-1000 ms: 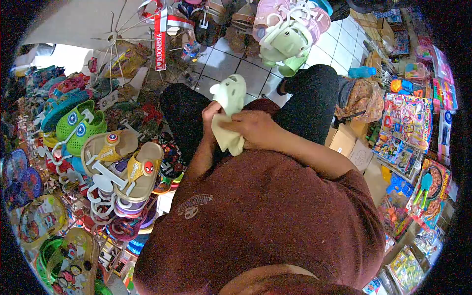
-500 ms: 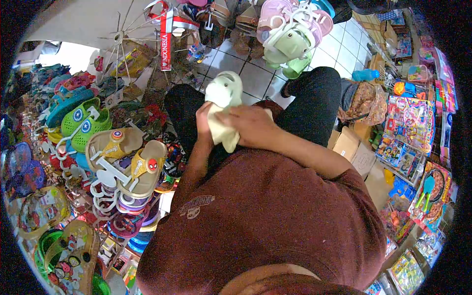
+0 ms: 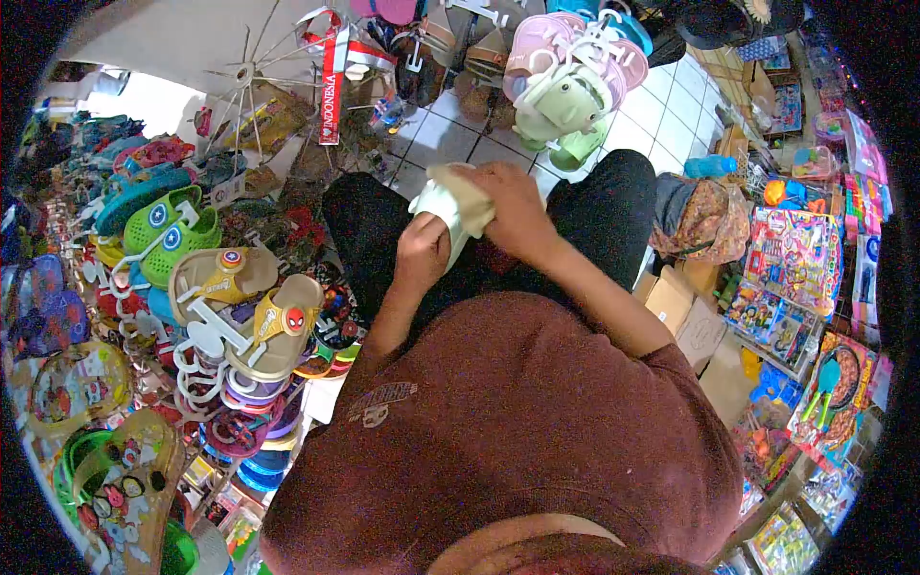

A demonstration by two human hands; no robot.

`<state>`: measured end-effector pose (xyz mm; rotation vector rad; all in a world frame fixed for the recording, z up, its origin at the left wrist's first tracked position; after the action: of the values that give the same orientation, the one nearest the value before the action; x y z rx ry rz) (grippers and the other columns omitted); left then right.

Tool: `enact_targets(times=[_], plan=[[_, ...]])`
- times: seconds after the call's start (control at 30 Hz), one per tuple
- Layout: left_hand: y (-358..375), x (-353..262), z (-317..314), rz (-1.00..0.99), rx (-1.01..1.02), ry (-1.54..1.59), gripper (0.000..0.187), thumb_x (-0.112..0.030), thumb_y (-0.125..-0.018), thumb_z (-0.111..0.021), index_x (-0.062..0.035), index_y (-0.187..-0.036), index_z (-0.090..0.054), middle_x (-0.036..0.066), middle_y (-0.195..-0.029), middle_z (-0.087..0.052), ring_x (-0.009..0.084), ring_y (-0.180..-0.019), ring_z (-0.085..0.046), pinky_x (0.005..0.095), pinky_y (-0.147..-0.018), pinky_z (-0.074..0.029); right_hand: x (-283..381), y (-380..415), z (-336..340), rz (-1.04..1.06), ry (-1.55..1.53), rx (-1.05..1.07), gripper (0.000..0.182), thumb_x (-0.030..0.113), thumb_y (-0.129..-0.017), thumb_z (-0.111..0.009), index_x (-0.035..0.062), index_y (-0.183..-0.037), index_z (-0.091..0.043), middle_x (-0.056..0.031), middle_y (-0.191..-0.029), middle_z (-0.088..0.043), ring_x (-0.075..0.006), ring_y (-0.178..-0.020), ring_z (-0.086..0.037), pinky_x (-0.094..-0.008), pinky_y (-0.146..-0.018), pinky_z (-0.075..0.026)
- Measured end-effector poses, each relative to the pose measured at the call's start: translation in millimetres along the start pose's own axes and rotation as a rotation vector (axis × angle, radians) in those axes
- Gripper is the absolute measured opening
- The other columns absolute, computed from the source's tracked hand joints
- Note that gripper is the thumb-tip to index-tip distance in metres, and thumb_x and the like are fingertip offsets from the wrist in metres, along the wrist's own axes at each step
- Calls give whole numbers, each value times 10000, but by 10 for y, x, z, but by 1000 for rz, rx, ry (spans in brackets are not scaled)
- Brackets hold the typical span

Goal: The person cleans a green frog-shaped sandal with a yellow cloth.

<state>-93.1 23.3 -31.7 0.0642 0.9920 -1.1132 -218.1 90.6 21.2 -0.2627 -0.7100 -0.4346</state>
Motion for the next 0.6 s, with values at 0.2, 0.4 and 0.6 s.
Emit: enact_targets(times=[0.2, 0.4, 0.6], plan=[[48, 297, -39, 149, 44, 0, 58, 20, -734, -590, -4, -782, -609, 155, -783, -614, 305, -697, -610, 366, -622, -489, 149, 105, -78, 286, -134, 5, 608, 148, -760, -685, 195, -1334, -491, -154, -1321, -482, -336, -1244, -439, -407, -1042, -337], [-71, 240, 21, 147, -47, 112, 51, 64, -732, -540, 24, -704, -523, 168, -681, -513, 346, -627, -541, 382, -571, -440, -695, 142, -133, -356, -811, -239, 351, 225, -936, -571, 21, -1217, -525, -83, -1131, -597, -148, -1001, -552, -297, -886, -437], [-74, -82, 38, 4, -35, 63, 81, 83, -707, -558, 10, -729, -586, 148, -680, -533, 321, -611, -561, 375, -562, -462, -1067, 214, 8, -430, -694, -575, 352, 269, -941, -569, 9, -1177, -542, -54, -1083, -614, -127, -950, -560, -283, -826, -454]])
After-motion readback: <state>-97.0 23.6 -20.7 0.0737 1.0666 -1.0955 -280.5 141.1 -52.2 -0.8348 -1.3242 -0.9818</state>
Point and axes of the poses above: each hand's wrist, its own y-axis away from the middle knuckle, its own z-axis out of the back of the hand, x = y × z, the point moved 8 cm from there along -y, towards the middle knuckle
